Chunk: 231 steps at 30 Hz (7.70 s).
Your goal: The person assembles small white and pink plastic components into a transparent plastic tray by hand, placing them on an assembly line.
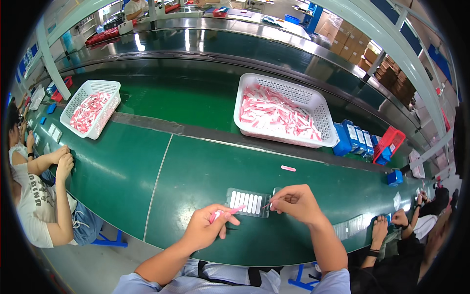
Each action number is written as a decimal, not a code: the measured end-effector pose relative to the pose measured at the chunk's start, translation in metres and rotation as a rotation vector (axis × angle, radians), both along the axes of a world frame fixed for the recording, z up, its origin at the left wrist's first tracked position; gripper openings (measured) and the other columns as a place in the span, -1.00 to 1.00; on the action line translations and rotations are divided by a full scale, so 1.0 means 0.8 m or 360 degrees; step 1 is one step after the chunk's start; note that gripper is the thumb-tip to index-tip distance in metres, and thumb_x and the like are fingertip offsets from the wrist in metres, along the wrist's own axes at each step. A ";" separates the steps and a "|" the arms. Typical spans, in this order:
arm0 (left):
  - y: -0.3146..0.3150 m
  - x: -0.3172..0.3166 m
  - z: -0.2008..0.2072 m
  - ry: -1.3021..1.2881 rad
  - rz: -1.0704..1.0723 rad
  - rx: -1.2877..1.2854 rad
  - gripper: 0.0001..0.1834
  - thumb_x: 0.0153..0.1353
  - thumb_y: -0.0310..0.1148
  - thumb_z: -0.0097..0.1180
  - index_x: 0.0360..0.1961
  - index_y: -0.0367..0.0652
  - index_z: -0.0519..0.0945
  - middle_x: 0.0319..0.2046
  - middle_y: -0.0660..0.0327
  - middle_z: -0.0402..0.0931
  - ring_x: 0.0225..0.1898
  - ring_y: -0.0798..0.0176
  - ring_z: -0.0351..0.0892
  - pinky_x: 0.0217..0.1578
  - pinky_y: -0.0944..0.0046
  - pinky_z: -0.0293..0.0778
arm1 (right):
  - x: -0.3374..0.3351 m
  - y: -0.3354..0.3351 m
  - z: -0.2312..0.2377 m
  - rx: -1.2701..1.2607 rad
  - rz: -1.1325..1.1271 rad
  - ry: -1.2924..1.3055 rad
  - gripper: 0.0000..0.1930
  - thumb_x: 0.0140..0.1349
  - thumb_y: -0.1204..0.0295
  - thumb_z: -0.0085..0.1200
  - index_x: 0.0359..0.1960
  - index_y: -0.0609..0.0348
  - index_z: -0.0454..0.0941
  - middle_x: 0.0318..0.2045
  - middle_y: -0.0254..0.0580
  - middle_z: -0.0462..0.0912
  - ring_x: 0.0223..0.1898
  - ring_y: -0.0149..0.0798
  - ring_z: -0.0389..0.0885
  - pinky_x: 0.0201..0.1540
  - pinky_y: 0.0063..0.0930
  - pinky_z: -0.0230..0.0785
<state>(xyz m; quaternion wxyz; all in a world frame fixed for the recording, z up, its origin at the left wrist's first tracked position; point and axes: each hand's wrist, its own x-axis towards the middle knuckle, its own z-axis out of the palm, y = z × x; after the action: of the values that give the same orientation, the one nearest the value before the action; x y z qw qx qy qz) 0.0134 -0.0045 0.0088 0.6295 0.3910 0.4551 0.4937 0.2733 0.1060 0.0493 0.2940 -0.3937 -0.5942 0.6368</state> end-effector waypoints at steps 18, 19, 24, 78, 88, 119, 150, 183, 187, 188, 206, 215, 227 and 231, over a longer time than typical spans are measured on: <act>-0.010 -0.003 0.003 0.0071 0.0031 -0.0101 -0.78 0.47 -0.47 0.02 -0.03 -0.42 0.58 -0.29 0.07 0.73 -0.62 0.49 0.44 -0.57 0.46 0.37 | -0.014 0.024 -0.015 0.1314 0.0321 -0.1159 -0.54 0.06 0.21 0.38 0.00 0.07 0.61 -0.35 -0.26 0.54 -0.23 -0.15 0.50 -0.08 -0.29 0.28; -0.011 -0.002 0.004 0.0071 0.0028 -0.0103 -0.78 0.47 -0.47 0.02 -0.03 -0.42 0.58 -0.29 0.07 0.73 -0.62 0.49 0.44 -0.57 0.46 0.37 | -0.012 0.021 -0.016 0.1352 0.0296 -0.1133 -0.55 0.08 0.19 0.37 -0.01 0.08 0.61 -0.32 -0.22 0.58 -0.20 -0.12 0.51 -0.07 -0.27 0.29; -0.002 0.008 0.002 0.0083 -0.0051 -0.0111 -0.78 0.47 -0.43 0.04 -0.03 -0.37 0.60 -0.27 0.14 0.74 -0.61 0.51 0.46 -0.57 0.48 0.38 | -0.030 -0.019 -0.007 0.1340 0.0074 -0.0878 -0.64 0.10 0.29 0.38 -0.07 0.10 0.65 -0.47 -0.28 0.54 -0.36 -0.22 0.48 -0.16 -0.34 0.29; -0.013 0.009 0.001 -0.0963 -0.0543 -0.0685 -0.44 0.50 -0.37 -0.01 0.43 -0.34 0.20 0.37 -0.10 0.31 0.27 -0.04 0.47 -0.09 0.27 0.52 | 0.041 0.033 -0.002 0.1000 0.0245 -0.1095 -0.64 0.11 0.43 0.33 -0.02 0.11 0.61 -0.61 -0.26 0.48 -0.56 -0.23 0.52 -0.45 -0.37 0.37; -0.009 0.029 0.002 -0.0929 -0.0638 -0.0605 -0.48 0.50 -0.39 -0.03 0.40 -0.35 0.25 0.36 -0.05 0.32 0.25 -0.01 0.50 -0.04 0.25 0.56 | -0.018 -0.060 0.011 0.0718 0.0274 -0.0520 -0.72 0.16 0.32 0.35 -0.11 0.07 0.66 -0.62 -0.33 0.41 -0.57 -0.29 0.41 -0.49 -0.38 0.28; -0.014 0.041 -0.015 -0.0528 -0.0827 -0.0514 -0.56 0.52 -0.47 -0.15 0.38 -0.29 0.29 0.28 -0.07 0.45 0.11 0.09 0.62 -0.15 0.28 0.59 | 0.054 0.040 -0.009 0.0606 0.0149 -0.1018 -0.75 0.03 0.54 0.32 -0.24 0.23 0.57 -0.58 -0.37 0.48 -0.58 -0.41 0.44 -0.49 -0.47 0.30; 0.009 0.026 0.000 0.0179 -0.0865 -0.0133 -0.81 0.49 -0.36 0.01 -0.05 -0.22 0.60 -0.36 0.30 0.60 -0.38 0.41 0.49 -0.35 0.42 0.42 | 0.085 -0.012 -0.030 0.1847 0.0353 -0.1313 -0.68 0.16 0.18 0.31 -0.04 -0.16 0.63 0.16 -0.19 0.53 0.06 -0.07 0.53 0.04 -0.15 0.35; 0.048 -0.046 0.057 0.1664 -0.0395 0.0360 -0.44 -0.01 -0.16 0.53 0.02 -0.06 0.62 -0.58 0.29 0.45 -0.53 0.26 0.44 -0.39 0.25 0.40 | 0.067 -0.009 -0.025 0.1651 0.0501 -0.1248 -0.52 0.19 0.24 0.27 0.19 -0.25 0.59 0.28 -0.07 0.40 0.28 0.03 0.37 0.29 -0.02 0.18; 0.063 -0.036 0.049 0.1827 -0.0416 0.0462 -0.28 -0.07 -0.03 0.54 0.14 0.01 0.58 -0.41 0.15 0.64 -0.37 0.06 0.64 -0.24 0.16 0.53 | 0.068 -0.016 -0.025 0.1642 0.0544 -0.1271 -0.55 0.21 0.29 0.24 0.17 -0.30 0.61 0.29 -0.10 0.39 0.29 0.04 0.36 0.33 0.03 0.14; 0.070 -0.032 0.052 0.1900 -0.0532 0.0380 -0.24 -0.08 -0.01 0.52 0.18 0.03 0.56 -0.35 0.09 0.67 -0.28 -0.02 0.67 -0.19 0.08 0.55 | 0.068 -0.017 -0.025 0.1614 0.0537 -0.1290 -0.56 0.22 0.29 0.23 0.18 -0.32 0.60 0.30 -0.11 0.39 0.32 0.05 0.34 0.36 0.07 0.12; 0.168 0.052 0.026 0.1992 -0.0737 0.0752 -0.23 -0.16 0.09 0.52 0.10 0.00 0.65 -0.22 0.06 0.73 -0.19 -0.11 0.72 -0.14 0.00 0.62 | 0.012 -0.099 -0.061 0.1522 0.0588 -0.0841 -0.41 0.25 0.19 0.22 0.30 0.05 0.43 0.35 -0.13 0.42 0.40 -0.02 0.33 0.40 -0.13 0.23; 0.199 0.239 0.017 0.1785 -0.0898 0.1038 -0.26 0.01 0.10 0.45 0.08 -0.19 0.54 -0.26 -0.05 0.69 -0.23 -0.06 0.72 -0.22 -0.01 0.61 | -0.001 -0.101 -0.070 0.1655 0.0486 -0.0809 -0.51 0.28 0.17 0.18 0.18 0.15 0.53 0.27 -0.05 0.49 0.33 -0.03 0.41 0.40 -0.11 0.22; 0.111 0.040 0.032 -0.0806 -0.0937 -0.0668 -0.58 0.45 -0.52 -0.02 0.31 -0.30 0.36 -0.04 0.17 0.57 -0.05 0.28 0.61 -0.13 0.39 0.56 | 0.011 -0.095 -0.059 0.1248 0.0043 -0.0782 -0.35 0.11 0.32 0.31 0.26 0.16 0.42 0.32 0.00 0.42 0.42 0.12 0.28 0.44 0.13 0.08; 0.063 0.006 0.025 -0.0700 -0.0862 -0.0643 -0.48 0.46 -0.55 -0.06 0.42 -0.28 0.26 0.19 0.05 0.50 0.16 0.14 0.59 0.05 0.24 0.58 | 0.008 -0.090 -0.030 0.1127 -0.0014 -0.0556 -0.37 0.09 0.39 0.35 0.24 0.14 0.42 0.30 0.00 0.44 0.38 0.15 0.34 0.45 0.14 0.05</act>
<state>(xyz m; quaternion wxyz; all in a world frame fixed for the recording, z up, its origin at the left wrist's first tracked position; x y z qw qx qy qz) 0.0184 0.0456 0.0291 0.8835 0.2502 0.2779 0.2823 0.2794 0.0339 0.0254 0.3089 -0.3730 -0.8164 0.3145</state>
